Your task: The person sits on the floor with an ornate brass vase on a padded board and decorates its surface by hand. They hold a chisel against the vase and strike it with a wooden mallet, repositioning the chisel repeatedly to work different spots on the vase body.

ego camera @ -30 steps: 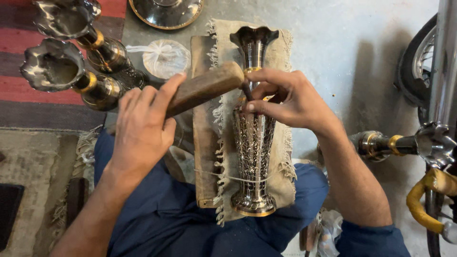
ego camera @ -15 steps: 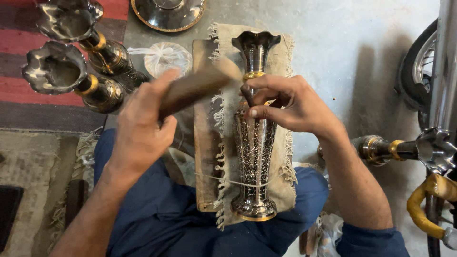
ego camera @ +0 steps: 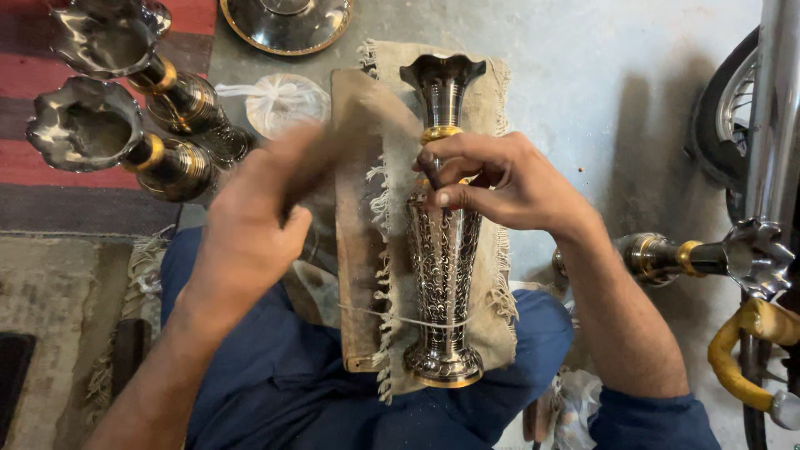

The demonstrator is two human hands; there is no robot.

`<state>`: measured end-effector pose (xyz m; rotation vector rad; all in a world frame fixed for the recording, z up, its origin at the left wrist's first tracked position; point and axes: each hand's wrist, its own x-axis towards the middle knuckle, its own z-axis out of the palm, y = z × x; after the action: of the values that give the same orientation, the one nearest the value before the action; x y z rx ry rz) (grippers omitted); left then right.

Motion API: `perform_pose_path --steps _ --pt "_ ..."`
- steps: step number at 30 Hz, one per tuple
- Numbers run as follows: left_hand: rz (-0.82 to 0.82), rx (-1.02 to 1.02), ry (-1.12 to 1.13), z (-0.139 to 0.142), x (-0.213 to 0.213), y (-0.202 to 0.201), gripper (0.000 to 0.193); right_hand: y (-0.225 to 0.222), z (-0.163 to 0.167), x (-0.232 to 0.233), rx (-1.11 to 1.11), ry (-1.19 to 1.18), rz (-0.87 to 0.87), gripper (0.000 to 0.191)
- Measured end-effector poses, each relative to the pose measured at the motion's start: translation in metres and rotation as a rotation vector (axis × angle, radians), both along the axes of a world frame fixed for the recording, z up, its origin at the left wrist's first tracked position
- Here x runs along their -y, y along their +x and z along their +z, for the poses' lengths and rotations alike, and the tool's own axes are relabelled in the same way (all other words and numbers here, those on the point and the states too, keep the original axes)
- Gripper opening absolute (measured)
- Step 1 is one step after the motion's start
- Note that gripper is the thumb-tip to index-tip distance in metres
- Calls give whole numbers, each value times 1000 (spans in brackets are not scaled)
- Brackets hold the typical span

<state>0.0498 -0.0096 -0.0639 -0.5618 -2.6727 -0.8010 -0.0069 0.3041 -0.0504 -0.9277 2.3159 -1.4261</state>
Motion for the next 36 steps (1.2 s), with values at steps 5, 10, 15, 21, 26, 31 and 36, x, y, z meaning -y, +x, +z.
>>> perform_pose_path --steps 5,10,15,21,26,31,36 --pt "-15 133 268 2 -2 -1 76 -1 1 0 -1 -7 20 46" --pt "-87 55 407 2 0 -2 77 0 1 -1 25 -28 25 45" --pt "-85 -17 214 0 2 -3 79 2 0 0 48 -24 12 47" --pt "30 71 50 -3 -4 0 84 7 0 4 64 -58 -48 45" --pt "36 294 496 -4 -6 -3 78 18 0 12 213 -153 -172 43" --pt "24 27 -45 -2 4 -3 84 12 8 14 43 -9 -111 45" --pt "115 224 171 -17 6 6 76 -4 2 8 -82 109 29 49"
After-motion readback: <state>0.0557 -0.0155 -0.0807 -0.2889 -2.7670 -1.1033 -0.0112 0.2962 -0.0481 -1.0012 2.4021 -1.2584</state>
